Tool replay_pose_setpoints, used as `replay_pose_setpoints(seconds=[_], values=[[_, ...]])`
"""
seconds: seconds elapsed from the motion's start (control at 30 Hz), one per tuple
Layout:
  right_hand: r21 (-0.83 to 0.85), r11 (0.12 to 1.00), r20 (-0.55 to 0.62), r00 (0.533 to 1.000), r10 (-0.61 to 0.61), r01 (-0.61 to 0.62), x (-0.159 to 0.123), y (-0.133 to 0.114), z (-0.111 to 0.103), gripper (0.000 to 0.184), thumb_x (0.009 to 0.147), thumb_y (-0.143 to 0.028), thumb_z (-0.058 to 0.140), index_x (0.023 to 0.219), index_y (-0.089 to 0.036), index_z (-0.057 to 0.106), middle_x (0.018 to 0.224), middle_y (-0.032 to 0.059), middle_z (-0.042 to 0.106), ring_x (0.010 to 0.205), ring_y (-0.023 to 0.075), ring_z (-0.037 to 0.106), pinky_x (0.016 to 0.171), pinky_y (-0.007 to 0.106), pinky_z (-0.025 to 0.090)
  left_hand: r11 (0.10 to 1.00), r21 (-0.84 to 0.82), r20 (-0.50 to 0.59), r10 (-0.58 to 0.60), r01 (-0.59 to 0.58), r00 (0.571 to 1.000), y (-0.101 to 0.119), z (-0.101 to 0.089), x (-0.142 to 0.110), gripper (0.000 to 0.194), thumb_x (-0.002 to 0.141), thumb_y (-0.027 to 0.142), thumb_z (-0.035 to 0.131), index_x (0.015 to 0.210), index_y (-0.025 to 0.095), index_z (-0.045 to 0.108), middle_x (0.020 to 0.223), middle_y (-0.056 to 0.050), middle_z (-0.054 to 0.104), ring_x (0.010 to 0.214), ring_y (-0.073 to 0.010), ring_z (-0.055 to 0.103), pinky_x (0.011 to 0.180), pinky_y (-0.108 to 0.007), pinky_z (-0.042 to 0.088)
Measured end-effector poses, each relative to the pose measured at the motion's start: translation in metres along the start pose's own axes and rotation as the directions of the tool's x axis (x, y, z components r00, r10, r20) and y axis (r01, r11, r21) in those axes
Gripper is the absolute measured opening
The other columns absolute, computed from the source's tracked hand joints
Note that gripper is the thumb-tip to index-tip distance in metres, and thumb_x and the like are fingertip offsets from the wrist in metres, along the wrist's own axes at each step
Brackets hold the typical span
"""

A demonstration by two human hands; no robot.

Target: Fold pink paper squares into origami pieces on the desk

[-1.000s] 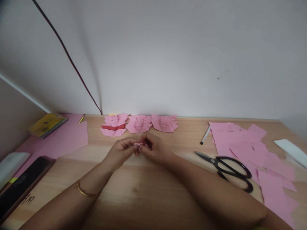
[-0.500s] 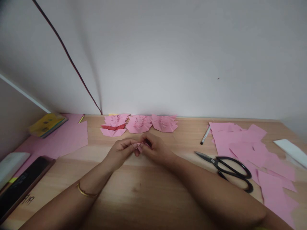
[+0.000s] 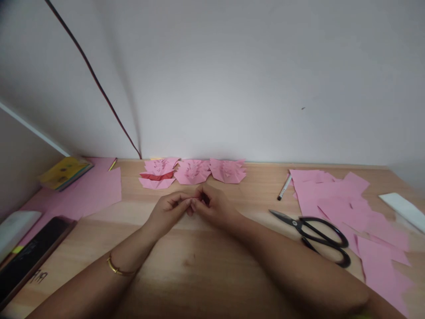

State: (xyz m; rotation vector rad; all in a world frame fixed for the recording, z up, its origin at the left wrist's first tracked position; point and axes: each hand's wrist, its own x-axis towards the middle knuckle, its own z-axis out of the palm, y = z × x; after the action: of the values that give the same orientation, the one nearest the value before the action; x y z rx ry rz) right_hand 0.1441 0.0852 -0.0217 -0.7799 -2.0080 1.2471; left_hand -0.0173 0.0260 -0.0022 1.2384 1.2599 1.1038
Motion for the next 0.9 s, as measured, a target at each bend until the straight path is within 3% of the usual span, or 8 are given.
replay_pose_setpoints(seconds=[0.6, 0.9], values=[[-0.112, 0.991, 0.022, 0.997, -0.068, 0.07, -0.003, -0.007, -0.001, 0.012, 0.086, -0.023, 0.05, 0.075, -0.019, 0.048, 0.068, 0.0003, 0.055, 0.06, 0.0112, 0.046, 0.056, 0.024, 0.036, 0.999, 0.041, -0.04, -0.017, 0.019, 0.999, -0.002, 0.002, -0.002, 0.024, 0.078, 0.036, 0.063, 0.069, 0.014, 0.059, 0.063, -0.001, 0.06, 0.055, -0.0083, 0.05, 0.053, -0.02, 0.037], [0.078, 0.997, 0.12, 0.993, 0.005, -0.014, -0.002, -0.013, -0.007, 0.021, 0.089, -0.035, 0.047, 0.076, -0.018, 0.045, 0.068, -0.0017, 0.046, 0.063, 0.0111, 0.042, 0.058, 0.024, 0.034, 1.0, -0.006, 0.031, -0.019, 0.02, 0.999, 0.004, 0.0, -0.005, 0.024, 0.08, 0.036, 0.061, 0.07, 0.014, 0.056, 0.054, 0.004, 0.052, 0.048, -0.0062, 0.043, 0.049, -0.019, 0.033]])
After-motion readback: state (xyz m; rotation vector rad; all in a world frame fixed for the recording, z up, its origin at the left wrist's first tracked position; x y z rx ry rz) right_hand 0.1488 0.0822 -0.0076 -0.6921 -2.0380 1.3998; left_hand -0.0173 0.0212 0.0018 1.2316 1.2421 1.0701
